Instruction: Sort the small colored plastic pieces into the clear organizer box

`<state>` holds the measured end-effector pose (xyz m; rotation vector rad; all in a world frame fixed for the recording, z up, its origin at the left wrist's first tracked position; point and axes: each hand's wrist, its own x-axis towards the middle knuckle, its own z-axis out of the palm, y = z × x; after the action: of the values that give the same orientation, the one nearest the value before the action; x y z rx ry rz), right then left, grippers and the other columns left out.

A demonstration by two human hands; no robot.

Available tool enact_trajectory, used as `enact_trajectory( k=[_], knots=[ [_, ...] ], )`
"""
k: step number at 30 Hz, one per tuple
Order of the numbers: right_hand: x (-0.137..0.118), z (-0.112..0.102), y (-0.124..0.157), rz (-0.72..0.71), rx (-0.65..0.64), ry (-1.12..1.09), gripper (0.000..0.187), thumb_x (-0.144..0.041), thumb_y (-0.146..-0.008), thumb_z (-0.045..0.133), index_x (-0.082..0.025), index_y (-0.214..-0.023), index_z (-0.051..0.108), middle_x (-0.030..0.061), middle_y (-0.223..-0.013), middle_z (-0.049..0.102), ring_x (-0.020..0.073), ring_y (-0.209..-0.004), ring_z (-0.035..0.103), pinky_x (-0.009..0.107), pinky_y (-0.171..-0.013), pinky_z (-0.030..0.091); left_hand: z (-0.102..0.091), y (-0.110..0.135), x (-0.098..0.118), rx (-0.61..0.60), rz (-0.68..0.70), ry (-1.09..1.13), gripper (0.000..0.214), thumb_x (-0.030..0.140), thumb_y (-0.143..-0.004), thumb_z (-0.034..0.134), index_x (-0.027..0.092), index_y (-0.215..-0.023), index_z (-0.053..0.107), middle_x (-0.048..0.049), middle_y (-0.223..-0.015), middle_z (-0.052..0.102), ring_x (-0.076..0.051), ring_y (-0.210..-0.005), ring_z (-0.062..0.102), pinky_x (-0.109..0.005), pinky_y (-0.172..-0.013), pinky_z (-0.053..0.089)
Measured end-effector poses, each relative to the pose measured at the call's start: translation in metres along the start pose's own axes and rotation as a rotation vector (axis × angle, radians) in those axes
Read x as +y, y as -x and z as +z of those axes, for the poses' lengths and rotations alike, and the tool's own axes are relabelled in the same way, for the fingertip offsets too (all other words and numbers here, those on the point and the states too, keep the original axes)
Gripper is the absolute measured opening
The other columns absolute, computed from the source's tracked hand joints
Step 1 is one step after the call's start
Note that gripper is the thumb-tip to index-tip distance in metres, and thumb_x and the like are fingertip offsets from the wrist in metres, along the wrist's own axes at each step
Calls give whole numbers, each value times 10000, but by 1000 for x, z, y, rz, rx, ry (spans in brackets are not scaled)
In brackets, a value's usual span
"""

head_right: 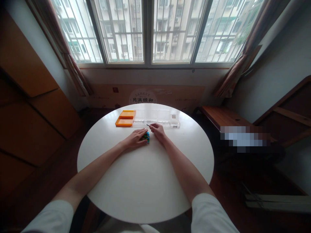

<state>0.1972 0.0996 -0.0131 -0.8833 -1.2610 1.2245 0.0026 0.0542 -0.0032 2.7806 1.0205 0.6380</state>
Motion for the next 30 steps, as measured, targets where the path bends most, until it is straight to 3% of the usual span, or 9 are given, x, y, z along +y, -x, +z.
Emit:
enact_trajectory(
  k=[4, 11, 16, 19, 22, 30],
  knots=[
    [0, 1, 0, 16, 12, -19, 343, -434, -551, 764, -163, -732, 657, 0, -602, 582, 94, -537, 479, 255, -547, 384, 6, 0, -7, -22, -42, 26, 512, 448, -895, 378, 230, -1358, 378, -73, -1417, 364, -245, -1295, 345, -389, -1072, 272],
    [-3, 4, 1, 13, 35, -21, 363, -450, -542, 765, -161, -728, 648, 3, -589, 590, 96, -513, 488, 257, -530, 391, 8, -2, -8, 61, -131, 60, 459, 405, -892, 398, 228, -1313, 438, -65, -1392, 404, -239, -1286, 365, -403, -1087, 271],
    [-6, 12, 5, 2, 56, -56, 352, -464, -580, 737, -155, -723, 647, 8, -575, 583, 97, -491, 485, 257, -507, 382, 3, -4, -11, 290, -161, 162, 419, 401, -887, 433, 198, -1248, 494, -89, -1272, 528, -230, -1197, 466, -390, -1016, 372],
    [-7, 17, 9, -6, -10, -13, 340, -479, -615, 707, -153, -695, 654, 12, -588, 591, 94, -502, 480, 254, -513, 372, 2, -5, -14, 459, -240, 324, 347, 384, -877, 465, 162, -1124, 567, -91, -1081, 631, -201, -998, 591, -367, -899, 466],
    [-8, 19, 11, -19, -45, 56, 340, -490, -633, 689, -154, -682, 663, 9, -584, 597, 92, -509, 471, 251, -524, 365, 2, -7, -13, 553, -292, 480, 295, 369, -835, 537, 150, -1019, 609, -71, -931, 666, -164, -813, 630, -318, -770, 516],
    [-12, 18, 15, 5, -80, 114, 349, -483, -601, 713, -157, -723, 683, 26, -640, 643, 126, -575, 541, 268, -588, 417, 4, -9, -10, 541, -383, 618, 308, 424, -758, 613, 138, -854, 672, -66, -830, 689, -169, -738, 634, -319, -741, 514]
  ],
)
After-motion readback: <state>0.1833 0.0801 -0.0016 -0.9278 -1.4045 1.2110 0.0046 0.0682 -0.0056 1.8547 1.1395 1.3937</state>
